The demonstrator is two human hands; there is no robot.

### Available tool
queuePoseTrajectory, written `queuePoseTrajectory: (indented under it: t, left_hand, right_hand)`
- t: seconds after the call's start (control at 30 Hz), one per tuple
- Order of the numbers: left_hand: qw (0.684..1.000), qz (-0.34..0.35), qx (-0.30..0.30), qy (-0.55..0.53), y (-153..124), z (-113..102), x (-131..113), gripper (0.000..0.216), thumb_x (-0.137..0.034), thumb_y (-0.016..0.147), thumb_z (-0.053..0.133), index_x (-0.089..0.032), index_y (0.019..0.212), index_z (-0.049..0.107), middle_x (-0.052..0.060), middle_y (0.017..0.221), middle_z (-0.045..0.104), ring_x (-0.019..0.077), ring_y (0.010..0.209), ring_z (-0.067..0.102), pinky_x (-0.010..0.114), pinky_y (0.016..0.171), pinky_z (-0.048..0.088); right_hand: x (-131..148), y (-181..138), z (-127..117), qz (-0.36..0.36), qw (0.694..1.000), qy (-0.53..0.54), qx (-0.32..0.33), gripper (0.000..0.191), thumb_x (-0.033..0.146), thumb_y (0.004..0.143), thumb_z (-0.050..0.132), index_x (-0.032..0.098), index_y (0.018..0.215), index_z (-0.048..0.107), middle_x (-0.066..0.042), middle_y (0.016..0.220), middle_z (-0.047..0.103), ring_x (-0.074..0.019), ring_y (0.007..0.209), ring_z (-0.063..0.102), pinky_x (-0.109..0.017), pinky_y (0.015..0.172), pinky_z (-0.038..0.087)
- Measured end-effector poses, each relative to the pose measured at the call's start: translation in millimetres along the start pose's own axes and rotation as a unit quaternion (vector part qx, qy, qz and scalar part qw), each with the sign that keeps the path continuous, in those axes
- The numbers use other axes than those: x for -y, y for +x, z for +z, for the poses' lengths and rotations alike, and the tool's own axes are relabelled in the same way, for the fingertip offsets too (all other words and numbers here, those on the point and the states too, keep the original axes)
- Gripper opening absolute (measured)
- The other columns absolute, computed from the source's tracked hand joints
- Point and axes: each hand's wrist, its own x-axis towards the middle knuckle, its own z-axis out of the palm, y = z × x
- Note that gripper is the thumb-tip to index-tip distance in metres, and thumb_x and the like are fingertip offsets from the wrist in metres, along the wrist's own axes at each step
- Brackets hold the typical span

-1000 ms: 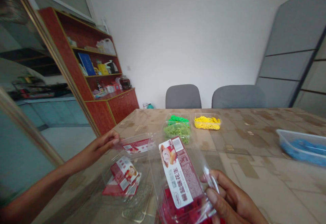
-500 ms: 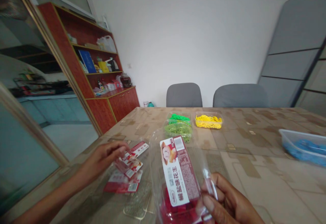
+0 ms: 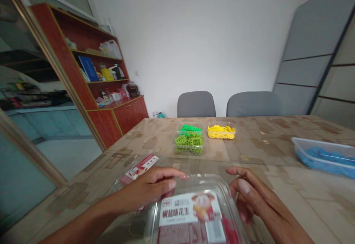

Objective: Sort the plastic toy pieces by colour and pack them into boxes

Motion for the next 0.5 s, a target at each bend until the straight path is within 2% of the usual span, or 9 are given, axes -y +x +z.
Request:
queuePoseTrajectory:
  t: [0.1,0.17,0.23,0.3,0.37,0.5]
  left_hand:
    - [0.998,0.016,0.019,0.052,16.6,9.8,8.5,0.03,-0.025,0.083,0.053,-0.019,0.106,0.072,-0.001,0.067,0.055,0.012,0.059,0.043,0.024,0.054,0.029]
    - [0.998,0.029,-0.016,0.056,27.4,18.8,16.2,0.03,-0.022,0.082,0.052,-0.016,0.102,0.073,0.0,0.068,0.058,0.0132,0.06,0.046,0.024,0.055,0.031]
    - [0.994,0.044,-0.057,0.084,33.6,25.6,22.5,0.028,-0.021,0.083,0.051,-0.015,0.1,0.072,0.002,0.072,0.063,0.0145,0.063,0.05,0.025,0.057,0.033]
    - [0.983,0.067,-0.093,0.144,33.9,28.3,26.6,0.027,-0.019,0.084,0.051,-0.016,0.101,0.072,0.004,0.082,0.067,0.0165,0.07,0.055,0.026,0.063,0.037]
    - [0.968,0.098,-0.118,0.2,30.4,27.0,29.1,0.024,-0.018,0.085,0.053,-0.018,0.1,0.072,0.004,0.089,0.068,0.0186,0.079,0.058,0.027,0.07,0.039]
    - [0.961,0.124,-0.103,0.223,25.1,21.5,33.0,0.023,-0.019,0.087,0.054,-0.019,0.1,0.073,0.005,0.089,0.065,0.0193,0.083,0.058,0.028,0.075,0.041]
  right_hand:
    - [-9.4,9.3,7.2,-0.025,0.996,-0.069,0.047,0.051,0.062,0.082,0.055,0.02,0.11,0.062,0.001,0.063,0.052,-0.0177,0.057,0.052,-0.028,0.052,0.042]
    - [-15.2,10.0,14.9,-0.057,0.991,-0.121,0.018,0.042,0.057,0.081,0.058,0.019,0.097,0.066,0.002,0.06,0.047,-0.0162,0.056,0.048,-0.027,0.051,0.036]
    - [-20.5,8.9,20.3,-0.08,0.983,-0.163,-0.024,0.038,0.053,0.081,0.057,0.018,0.094,0.067,0.003,0.059,0.046,-0.0156,0.054,0.046,-0.027,0.051,0.033]
    - [-25.6,8.3,22.6,-0.094,0.977,-0.185,-0.049,0.035,0.05,0.082,0.055,0.019,0.094,0.066,0.003,0.06,0.048,-0.0155,0.054,0.047,-0.028,0.053,0.034]
    - [-30.9,9.3,23.3,-0.092,0.976,-0.195,-0.042,0.033,0.05,0.083,0.054,0.021,0.094,0.064,0.003,0.06,0.048,-0.0157,0.055,0.048,-0.028,0.054,0.036]
    - [-39.7,14.1,24.7,-0.072,0.978,-0.191,-0.045,0.033,0.051,0.082,0.053,0.022,0.098,0.056,0.004,0.06,0.048,-0.016,0.054,0.05,-0.027,0.051,0.038]
